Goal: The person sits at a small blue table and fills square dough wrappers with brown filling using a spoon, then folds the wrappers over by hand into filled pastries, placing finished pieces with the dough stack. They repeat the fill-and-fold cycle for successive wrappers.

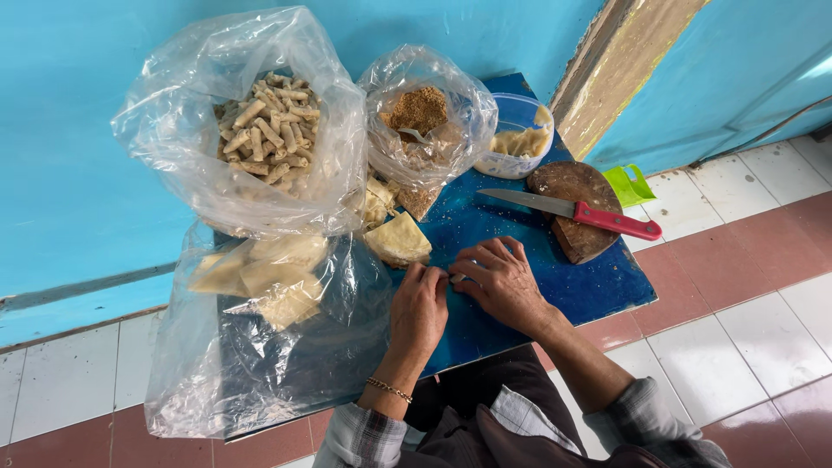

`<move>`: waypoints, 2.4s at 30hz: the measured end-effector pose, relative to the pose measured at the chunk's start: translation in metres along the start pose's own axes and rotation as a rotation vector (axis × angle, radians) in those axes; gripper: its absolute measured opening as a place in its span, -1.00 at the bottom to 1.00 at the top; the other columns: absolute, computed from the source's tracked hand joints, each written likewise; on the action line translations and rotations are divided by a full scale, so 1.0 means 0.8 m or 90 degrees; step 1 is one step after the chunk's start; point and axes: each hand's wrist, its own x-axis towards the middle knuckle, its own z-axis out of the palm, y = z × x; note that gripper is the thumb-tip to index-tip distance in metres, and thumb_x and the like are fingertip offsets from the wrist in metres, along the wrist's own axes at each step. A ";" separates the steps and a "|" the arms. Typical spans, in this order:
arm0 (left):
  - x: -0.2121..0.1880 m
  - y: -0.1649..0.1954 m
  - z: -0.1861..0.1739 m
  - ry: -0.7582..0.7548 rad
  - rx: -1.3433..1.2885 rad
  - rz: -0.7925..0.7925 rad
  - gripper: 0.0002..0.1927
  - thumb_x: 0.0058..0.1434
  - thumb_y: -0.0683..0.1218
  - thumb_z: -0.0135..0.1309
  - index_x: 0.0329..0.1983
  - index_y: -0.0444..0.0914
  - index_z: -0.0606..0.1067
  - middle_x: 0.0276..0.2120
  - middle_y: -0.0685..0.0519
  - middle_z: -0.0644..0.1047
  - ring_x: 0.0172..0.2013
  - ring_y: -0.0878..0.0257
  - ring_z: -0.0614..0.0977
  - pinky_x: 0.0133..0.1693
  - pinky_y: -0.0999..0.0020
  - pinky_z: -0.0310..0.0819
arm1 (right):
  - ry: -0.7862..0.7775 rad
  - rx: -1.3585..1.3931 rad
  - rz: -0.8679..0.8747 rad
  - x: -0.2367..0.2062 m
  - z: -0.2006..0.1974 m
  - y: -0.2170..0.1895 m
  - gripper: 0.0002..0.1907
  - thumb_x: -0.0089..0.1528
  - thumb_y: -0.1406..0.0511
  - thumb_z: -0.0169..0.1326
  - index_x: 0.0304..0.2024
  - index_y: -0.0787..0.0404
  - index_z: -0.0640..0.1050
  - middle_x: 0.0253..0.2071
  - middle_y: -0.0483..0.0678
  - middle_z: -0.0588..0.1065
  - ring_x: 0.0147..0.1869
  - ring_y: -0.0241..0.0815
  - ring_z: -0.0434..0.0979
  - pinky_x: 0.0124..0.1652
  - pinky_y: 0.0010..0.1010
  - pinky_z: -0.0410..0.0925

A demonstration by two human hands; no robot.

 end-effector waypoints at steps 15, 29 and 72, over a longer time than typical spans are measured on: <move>-0.007 0.007 -0.018 0.112 -0.204 0.004 -0.94 0.34 -0.23 0.08 -0.16 -0.30 0.53 -0.27 -0.05 0.56 -0.43 0.15 0.64 -0.41 0.29 0.53 | 0.354 -0.053 -0.268 0.265 -0.119 -0.082 -0.72 0.33 0.42 0.18 0.11 0.26 0.62 0.08 0.07 0.57 -0.06 -0.03 0.59 -0.08 -0.21 0.50; -0.012 0.006 -0.034 0.440 -0.293 0.034 -0.88 0.40 -0.27 0.05 -0.03 -0.31 0.52 -0.18 0.01 0.55 -0.28 0.30 0.58 -0.25 0.42 0.49 | 0.014 0.166 -0.146 0.125 0.008 -0.032 -0.85 0.14 0.27 0.27 -0.26 0.15 0.61 -0.21 -0.05 0.57 -0.10 0.04 0.61 -0.17 -0.18 0.47; -0.072 0.007 -0.034 -0.018 0.206 0.171 -0.65 0.15 -0.12 0.19 0.03 -0.20 0.56 0.06 0.06 0.50 0.09 0.15 0.48 0.29 -0.30 -0.02 | 0.053 -0.196 0.057 0.038 -0.081 0.123 -0.55 0.24 0.13 0.25 0.20 -0.08 0.62 0.27 0.07 0.43 0.32 0.10 0.39 0.24 0.12 0.27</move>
